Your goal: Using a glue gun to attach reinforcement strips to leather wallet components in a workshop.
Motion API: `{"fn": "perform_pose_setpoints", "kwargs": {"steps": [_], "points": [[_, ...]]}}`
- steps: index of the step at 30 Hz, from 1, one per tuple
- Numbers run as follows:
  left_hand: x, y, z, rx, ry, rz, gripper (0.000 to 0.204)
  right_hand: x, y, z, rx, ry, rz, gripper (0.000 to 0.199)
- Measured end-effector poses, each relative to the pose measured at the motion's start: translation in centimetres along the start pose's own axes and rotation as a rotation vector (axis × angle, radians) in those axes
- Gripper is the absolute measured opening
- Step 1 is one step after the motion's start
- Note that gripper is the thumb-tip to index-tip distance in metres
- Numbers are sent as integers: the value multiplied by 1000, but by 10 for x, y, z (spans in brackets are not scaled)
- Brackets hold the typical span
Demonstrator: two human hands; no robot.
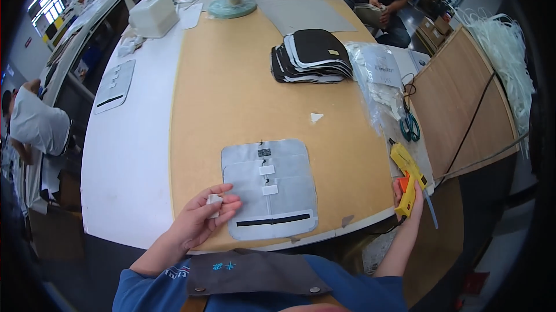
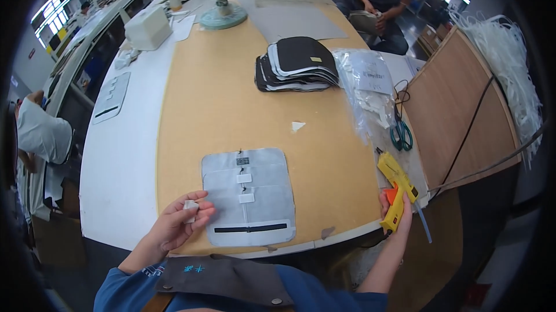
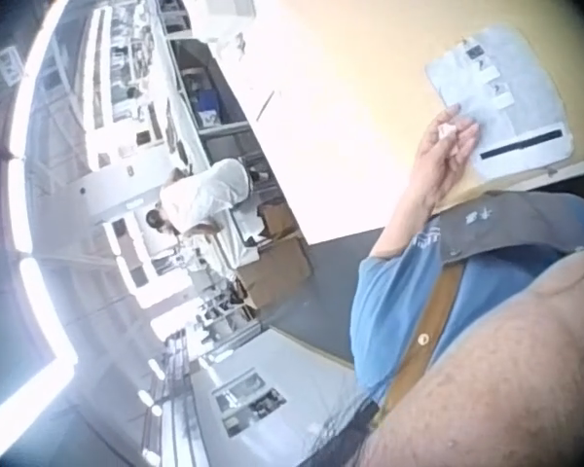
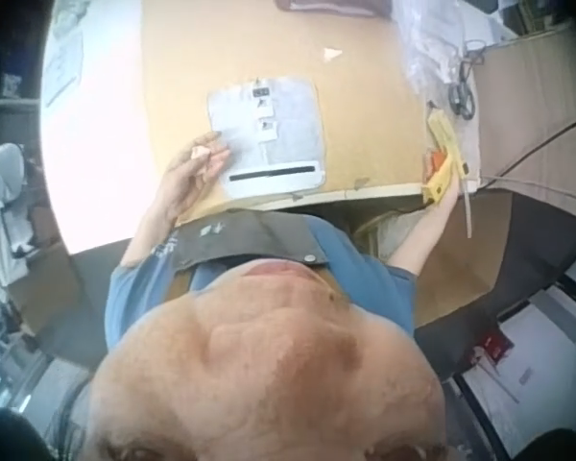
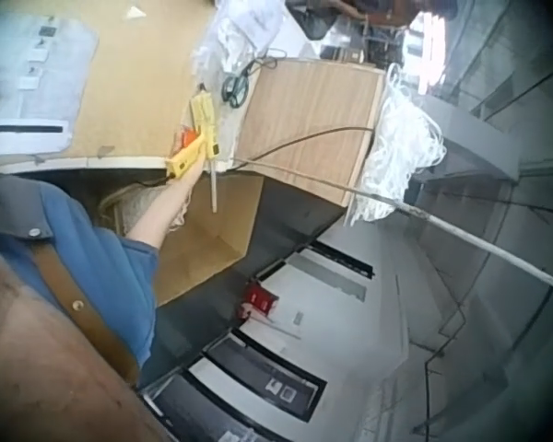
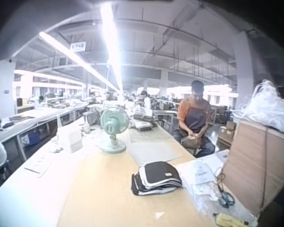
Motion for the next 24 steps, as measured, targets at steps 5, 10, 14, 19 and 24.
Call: {"fn": "perform_pose_setpoints", "kwargs": {"steps": [5, 10, 14, 19, 24], "points": [[-14, -14, -6, 101, -74, -9, 53, 53, -18, -1, 166, 394, -674, 45], [-32, -17, -4, 126, -67, 138, 49, -74, -58, -61, 404, 794, -1680, 41], [-42, -24, -1, 154, -112, 241, 41, -142, -6, -59, 650, 203, -995, 14], [-46, -33, -5, 66, -123, 400, 23, -274, 68, -98, 646, -438, -935, 15], [-51, -36, -16, -13, -152, 487, 19, -321, 98, -123, 725, -704, -1030, 17]]}}
Point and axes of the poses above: each hand's wrist, its own z-axis towards the middle knuckle, its own x-axis out of the back of the hand, y = z × x, the point moved 8 cm from there along z, towards the middle knuckle, and after that the axes turned 3 degrees about -z, right-handed, at the moved point
